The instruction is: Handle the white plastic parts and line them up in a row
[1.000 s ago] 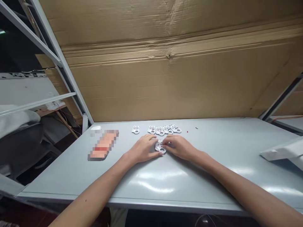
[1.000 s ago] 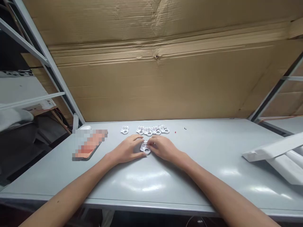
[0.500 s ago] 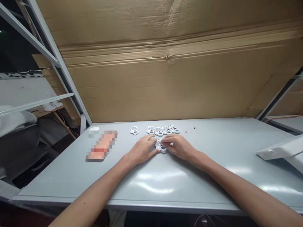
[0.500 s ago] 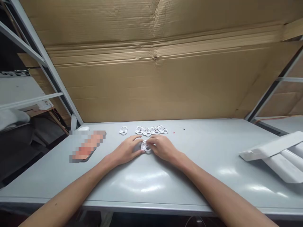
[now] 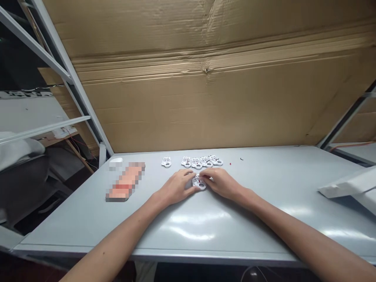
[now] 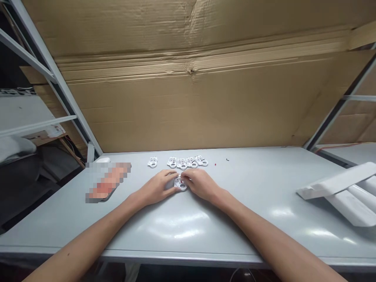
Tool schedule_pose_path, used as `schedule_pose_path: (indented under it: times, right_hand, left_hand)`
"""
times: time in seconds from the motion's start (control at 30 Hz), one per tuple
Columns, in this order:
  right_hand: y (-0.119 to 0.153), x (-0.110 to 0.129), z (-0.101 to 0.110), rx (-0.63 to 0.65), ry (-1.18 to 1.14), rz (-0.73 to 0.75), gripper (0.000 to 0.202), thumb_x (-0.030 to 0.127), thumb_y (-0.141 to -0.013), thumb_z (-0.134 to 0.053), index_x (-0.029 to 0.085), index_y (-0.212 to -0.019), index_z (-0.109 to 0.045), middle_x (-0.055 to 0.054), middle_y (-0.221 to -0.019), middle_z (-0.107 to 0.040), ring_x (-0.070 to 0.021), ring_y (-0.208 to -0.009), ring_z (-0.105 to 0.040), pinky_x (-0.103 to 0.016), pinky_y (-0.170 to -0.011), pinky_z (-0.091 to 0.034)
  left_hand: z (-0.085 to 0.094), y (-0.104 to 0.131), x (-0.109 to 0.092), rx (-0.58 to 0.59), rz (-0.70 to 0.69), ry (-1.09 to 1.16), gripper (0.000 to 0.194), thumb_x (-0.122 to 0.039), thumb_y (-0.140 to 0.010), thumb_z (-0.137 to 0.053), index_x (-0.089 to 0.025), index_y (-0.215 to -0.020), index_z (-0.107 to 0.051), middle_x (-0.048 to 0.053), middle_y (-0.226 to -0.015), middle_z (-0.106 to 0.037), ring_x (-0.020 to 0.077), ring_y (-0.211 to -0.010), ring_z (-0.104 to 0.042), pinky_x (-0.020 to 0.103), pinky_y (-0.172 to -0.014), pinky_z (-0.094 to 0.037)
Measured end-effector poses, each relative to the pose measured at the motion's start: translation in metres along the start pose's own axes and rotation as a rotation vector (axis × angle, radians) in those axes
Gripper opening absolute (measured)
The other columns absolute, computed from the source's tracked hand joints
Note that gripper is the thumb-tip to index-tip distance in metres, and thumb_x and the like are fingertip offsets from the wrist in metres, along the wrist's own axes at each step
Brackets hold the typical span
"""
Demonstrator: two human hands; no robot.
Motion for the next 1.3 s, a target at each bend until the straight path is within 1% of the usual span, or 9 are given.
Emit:
schedule_pose_path:
  times: [0.17, 0.3, 0.4, 0.53, 0.63, 0.73, 0.97, 1.2, 1.3]
  right_hand:
    - [0.001, -0.002, 0.001, -0.033, -0.041, -0.041, 0.021, 0.015, -0.092, -0.046, 0.020, -0.080, -0.063, -0.002, -0.077, -0.068, -0.0161, -0.066, -0.057, -0.028, -0.064, -0.041]
    - [0.000, 0.003, 0.008, -0.129, -0.146, -0.083, 0.019, 0.021, -0.092, -0.046, 0.021, -0.086, -0.064, -0.003, -0.080, -0.069, -0.0173, -0.069, -0.061, -0.030, -0.066, -0.044]
    - [-0.001, 0.006, 0.015, -0.207, -0.368, -0.168, 0.018, 0.031, -0.092, -0.052, 0.021, -0.089, -0.066, -0.004, -0.087, -0.071, -0.0189, -0.077, -0.066, -0.032, -0.072, -0.048]
    - [-0.005, 0.007, 0.018, -0.179, -0.812, -0.321, 0.025, 0.044, -0.082, -0.066, 0.020, -0.089, -0.067, -0.006, -0.097, -0.071, -0.0215, -0.085, -0.070, -0.034, -0.075, -0.054]
    - [-0.005, 0.004, 0.019, -0.205, -1.075, -0.476, 0.026, 0.041, -0.077, -0.074, 0.019, -0.088, -0.066, -0.007, -0.097, -0.071, -0.0222, -0.088, -0.071, -0.035, -0.079, -0.057]
    - [-0.004, -0.003, 0.019, -0.239, -1.237, -0.623, 0.016, 0.033, -0.081, -0.072, 0.019, -0.088, -0.066, -0.008, -0.096, -0.074, -0.0212, -0.090, -0.071, -0.034, -0.086, -0.057]
    - [0.002, -0.020, 0.012, -0.202, -1.268, -0.894, 0.007, 0.023, -0.086, -0.067, 0.019, -0.092, -0.066, -0.012, -0.108, -0.073, -0.0226, -0.105, -0.069, -0.034, -0.092, -0.058]
    - [-0.001, -0.023, 0.010, -0.207, -1.314, -0.875, 0.014, 0.017, -0.085, -0.066, 0.013, -0.098, -0.066, -0.017, -0.114, -0.071, -0.0216, -0.106, -0.069, -0.029, -0.096, -0.056]
    - [-0.002, -0.023, 0.009, -0.167, -1.355, -0.823, 0.014, 0.017, -0.088, -0.061, 0.015, -0.101, -0.066, -0.015, -0.116, -0.071, -0.0220, -0.109, -0.068, -0.034, -0.099, -0.054]
  left_hand:
    - [0.002, -0.001, 0.000, -0.012, 0.007, -0.005, 0.032, -0.041, -0.095, -0.059, -0.022, -0.120, -0.062, 0.010, -0.125, -0.061, 0.0264, -0.114, -0.056, 0.039, -0.096, -0.048]
    - [0.003, 0.000, 0.001, -0.001, -0.010, -0.019, 0.032, -0.039, -0.095, -0.059, -0.022, -0.121, -0.062, 0.009, -0.125, -0.061, 0.0262, -0.114, -0.056, 0.039, -0.096, -0.048]
    - [0.004, 0.000, 0.002, 0.000, -0.009, -0.020, 0.033, -0.039, -0.095, -0.058, -0.022, -0.123, -0.062, 0.010, -0.128, -0.060, 0.0269, -0.116, -0.055, 0.039, -0.097, -0.047]
    - [0.004, 0.000, 0.002, 0.014, 0.009, 0.001, 0.034, -0.039, -0.095, -0.058, -0.023, -0.124, -0.062, 0.010, -0.129, -0.059, 0.0269, -0.116, -0.056, 0.039, -0.096, -0.048]
    - [0.004, 0.000, 0.004, 0.027, 0.025, 0.024, 0.033, -0.040, -0.095, -0.057, -0.024, -0.124, -0.062, 0.009, -0.129, -0.060, 0.0266, -0.118, -0.056, 0.038, -0.098, -0.048]
    - [0.003, 0.000, 0.005, 0.028, 0.039, 0.037, 0.036, -0.042, -0.095, -0.056, -0.023, -0.125, -0.061, 0.010, -0.129, -0.060, 0.0265, -0.118, -0.056, 0.038, -0.099, -0.047]
    - [0.002, 0.000, 0.005, 0.026, 0.055, 0.035, 0.040, -0.044, -0.094, -0.057, -0.023, -0.128, -0.059, 0.010, -0.130, -0.060, 0.0266, -0.121, -0.055, 0.039, -0.101, -0.046]
    - [0.003, 0.002, 0.005, 0.025, 0.055, 0.018, 0.040, -0.043, -0.094, -0.058, -0.022, -0.128, -0.058, 0.011, -0.130, -0.060, 0.0262, -0.120, -0.056, 0.038, -0.100, -0.046]
    - [0.004, 0.001, 0.003, 0.024, 0.058, 0.016, 0.038, -0.043, -0.094, -0.058, -0.022, -0.126, -0.059, 0.010, -0.128, -0.061, 0.0267, -0.118, -0.056, 0.038, -0.098, -0.047]
Point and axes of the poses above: each hand's wrist, its own y-axis away from the middle knuckle, its own z-axis out of the back of the hand, x = y × z, the point moved 3 cm from there along -y, towards the middle knuckle
